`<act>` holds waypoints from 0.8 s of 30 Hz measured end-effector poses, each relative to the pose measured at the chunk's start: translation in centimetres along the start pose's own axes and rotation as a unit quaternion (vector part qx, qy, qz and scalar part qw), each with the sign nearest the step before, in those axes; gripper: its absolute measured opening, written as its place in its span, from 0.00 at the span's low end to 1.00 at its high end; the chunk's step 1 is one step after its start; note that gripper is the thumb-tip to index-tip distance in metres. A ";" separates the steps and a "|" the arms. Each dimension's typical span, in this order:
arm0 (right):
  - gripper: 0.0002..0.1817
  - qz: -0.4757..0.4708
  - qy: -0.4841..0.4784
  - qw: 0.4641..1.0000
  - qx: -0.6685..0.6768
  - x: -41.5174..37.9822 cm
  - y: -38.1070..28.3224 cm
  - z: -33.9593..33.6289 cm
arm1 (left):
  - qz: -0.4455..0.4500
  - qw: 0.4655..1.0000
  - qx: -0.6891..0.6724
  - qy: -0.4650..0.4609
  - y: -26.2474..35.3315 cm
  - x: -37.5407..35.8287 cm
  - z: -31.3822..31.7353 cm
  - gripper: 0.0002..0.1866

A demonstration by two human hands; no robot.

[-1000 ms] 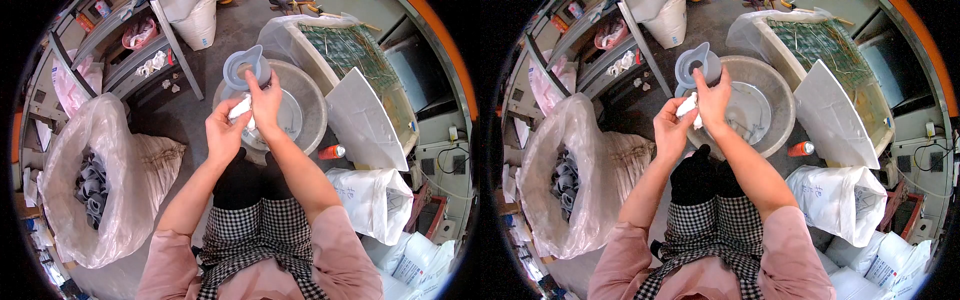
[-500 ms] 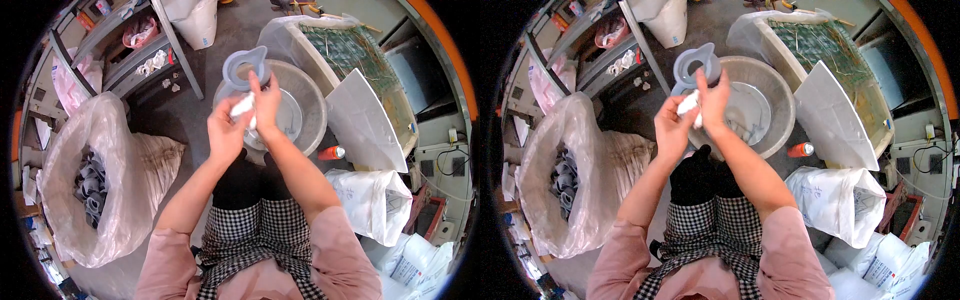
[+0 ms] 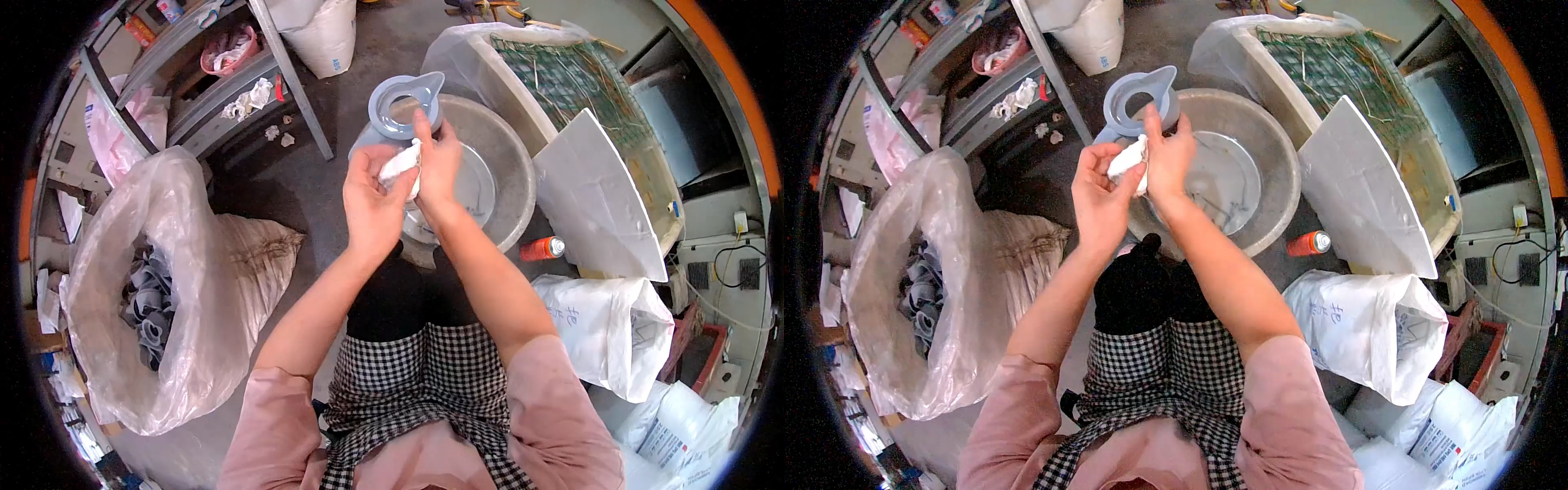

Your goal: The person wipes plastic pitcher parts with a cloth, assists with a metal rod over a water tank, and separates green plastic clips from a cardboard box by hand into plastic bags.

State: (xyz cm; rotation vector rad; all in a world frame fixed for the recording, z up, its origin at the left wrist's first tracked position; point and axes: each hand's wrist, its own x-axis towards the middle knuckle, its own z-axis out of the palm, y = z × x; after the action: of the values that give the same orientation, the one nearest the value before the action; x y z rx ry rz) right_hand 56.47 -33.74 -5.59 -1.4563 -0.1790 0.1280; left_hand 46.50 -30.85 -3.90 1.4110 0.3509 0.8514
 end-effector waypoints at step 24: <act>0.22 -0.039 0.005 0.999 0.030 0.2 0.3 -0.6 | -0.024 0.999 -0.028 -0.037 -0.6 -0.8 0.1 0.18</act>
State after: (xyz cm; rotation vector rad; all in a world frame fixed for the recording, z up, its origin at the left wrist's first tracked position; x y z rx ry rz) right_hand 56.84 -34.29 -5.91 -1.3884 -0.2208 0.0617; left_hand 46.24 -31.47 -4.70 1.3733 0.3003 0.7621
